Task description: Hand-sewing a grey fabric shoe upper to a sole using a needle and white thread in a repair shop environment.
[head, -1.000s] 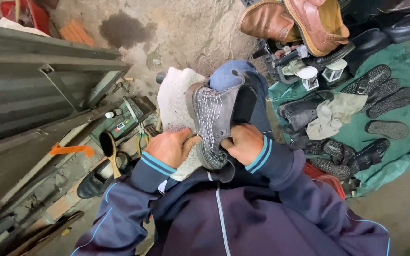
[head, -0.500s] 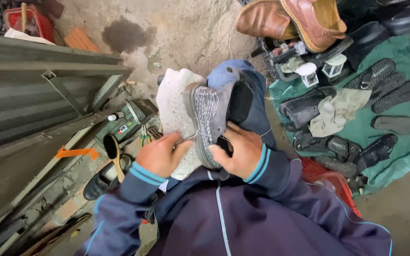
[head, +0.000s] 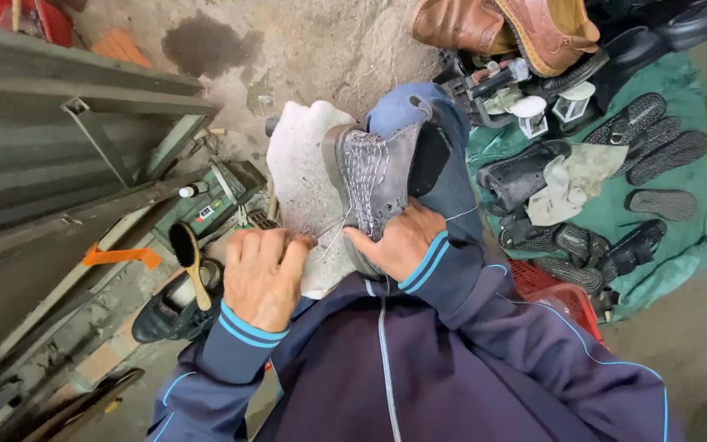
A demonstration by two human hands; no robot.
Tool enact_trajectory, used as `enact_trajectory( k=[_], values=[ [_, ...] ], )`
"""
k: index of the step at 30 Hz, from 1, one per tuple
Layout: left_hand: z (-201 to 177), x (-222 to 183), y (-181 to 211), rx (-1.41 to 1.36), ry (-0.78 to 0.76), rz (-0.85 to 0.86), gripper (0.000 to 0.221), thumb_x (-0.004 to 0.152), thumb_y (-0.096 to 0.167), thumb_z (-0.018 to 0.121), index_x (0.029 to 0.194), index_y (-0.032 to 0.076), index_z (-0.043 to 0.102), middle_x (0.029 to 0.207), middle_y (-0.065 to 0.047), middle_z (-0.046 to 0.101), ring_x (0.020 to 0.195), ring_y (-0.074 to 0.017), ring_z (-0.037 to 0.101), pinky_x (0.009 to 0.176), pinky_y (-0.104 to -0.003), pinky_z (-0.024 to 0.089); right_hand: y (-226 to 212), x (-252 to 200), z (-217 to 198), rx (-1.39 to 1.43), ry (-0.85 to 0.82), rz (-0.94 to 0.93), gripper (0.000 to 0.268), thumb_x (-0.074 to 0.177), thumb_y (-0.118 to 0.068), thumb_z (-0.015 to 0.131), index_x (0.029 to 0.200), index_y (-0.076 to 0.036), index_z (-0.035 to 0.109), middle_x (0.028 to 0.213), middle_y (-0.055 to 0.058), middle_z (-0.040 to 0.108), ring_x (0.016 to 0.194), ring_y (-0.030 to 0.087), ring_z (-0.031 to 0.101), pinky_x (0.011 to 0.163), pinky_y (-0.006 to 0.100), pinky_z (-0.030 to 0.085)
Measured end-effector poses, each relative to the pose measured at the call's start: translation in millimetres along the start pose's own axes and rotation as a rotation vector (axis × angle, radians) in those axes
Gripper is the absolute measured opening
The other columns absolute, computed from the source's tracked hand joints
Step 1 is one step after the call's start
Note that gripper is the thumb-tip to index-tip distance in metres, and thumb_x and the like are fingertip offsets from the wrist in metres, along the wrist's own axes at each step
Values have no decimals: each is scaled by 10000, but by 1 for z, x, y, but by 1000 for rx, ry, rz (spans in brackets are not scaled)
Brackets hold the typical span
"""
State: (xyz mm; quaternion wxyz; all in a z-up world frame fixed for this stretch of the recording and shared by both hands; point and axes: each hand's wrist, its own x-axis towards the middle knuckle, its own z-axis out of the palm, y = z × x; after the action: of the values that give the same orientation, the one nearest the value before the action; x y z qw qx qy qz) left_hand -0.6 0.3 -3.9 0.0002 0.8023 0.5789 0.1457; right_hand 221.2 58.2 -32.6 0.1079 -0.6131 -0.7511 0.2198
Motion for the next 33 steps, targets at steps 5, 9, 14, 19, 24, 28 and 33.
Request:
enact_trajectory(
  k=[5, 9, 14, 19, 24, 28, 33],
  values=[
    [-8, -4, -8, -136, -56, -107, 214, 972, 372, 694, 961, 159, 678, 750, -11, 544, 793, -236, 631, 827, -384, 461, -8, 5, -15, -1, -47, 29, 680, 767, -655, 760, 1038, -31, 740, 888, 186, 739, 859, 368, 740, 725, 479, 581],
    [-20, -13, -35, -923, -639, -656, 370, 1023, 303, 565, 772, 49, 659, 498, -133, 668, 519, -322, 651, 596, -453, 531, 3, 0, -1, -19, -69, 43, 704, 765, -691, 744, 994, -26, 737, 871, 209, 735, 861, 382, 740, 738, 485, 581],
    [-18, -41, -60, -1014, -703, -672, 418, 1043, 251, 533, 772, 6, 738, 453, -152, 670, 362, -249, 626, 454, -367, 542, -7, 6, -10, -61, -90, 41, 693, 782, -706, 726, 897, -23, 750, 832, 220, 731, 826, 390, 738, 717, 492, 571],
    [-48, -31, -76, -754, -871, -822, 338, 986, 360, 552, 926, 117, 779, 703, -30, 749, 562, -175, 625, 630, -343, 538, 17, -8, 8, -183, -73, -102, 757, 878, -730, 664, 540, -54, 611, 644, 166, 655, 675, 367, 660, 510, 516, 509],
    [-37, -42, -59, -1027, -755, -828, 306, 999, 254, 545, 1072, 44, 754, 693, -58, 739, 540, -157, 599, 573, -305, 513, 31, -8, -47, 14, -292, -40, 668, 859, -736, 619, 883, -70, 664, 892, 140, 677, 845, 366, 665, 719, 492, 519],
    [15, -50, -39, -1405, -466, -748, 273, 1013, 138, 557, 1151, -18, 734, 643, -204, 722, 491, -227, 655, 541, -343, 583, 84, -28, -43, 257, 33, 16, 222, 907, -302, 789, 730, -207, 694, 556, -68, 489, 545, 156, 584, 594, 265, 525],
    [47, -37, -21, -1738, -300, -566, 302, 1047, 70, 451, 1227, -111, 612, 785, -265, 750, 487, -232, 698, 548, -353, 592, 112, -46, -52, 249, 34, 61, 357, 914, -245, 757, 622, -181, 561, 505, -41, 460, 452, 157, 503, 477, 272, 460]
  ],
)
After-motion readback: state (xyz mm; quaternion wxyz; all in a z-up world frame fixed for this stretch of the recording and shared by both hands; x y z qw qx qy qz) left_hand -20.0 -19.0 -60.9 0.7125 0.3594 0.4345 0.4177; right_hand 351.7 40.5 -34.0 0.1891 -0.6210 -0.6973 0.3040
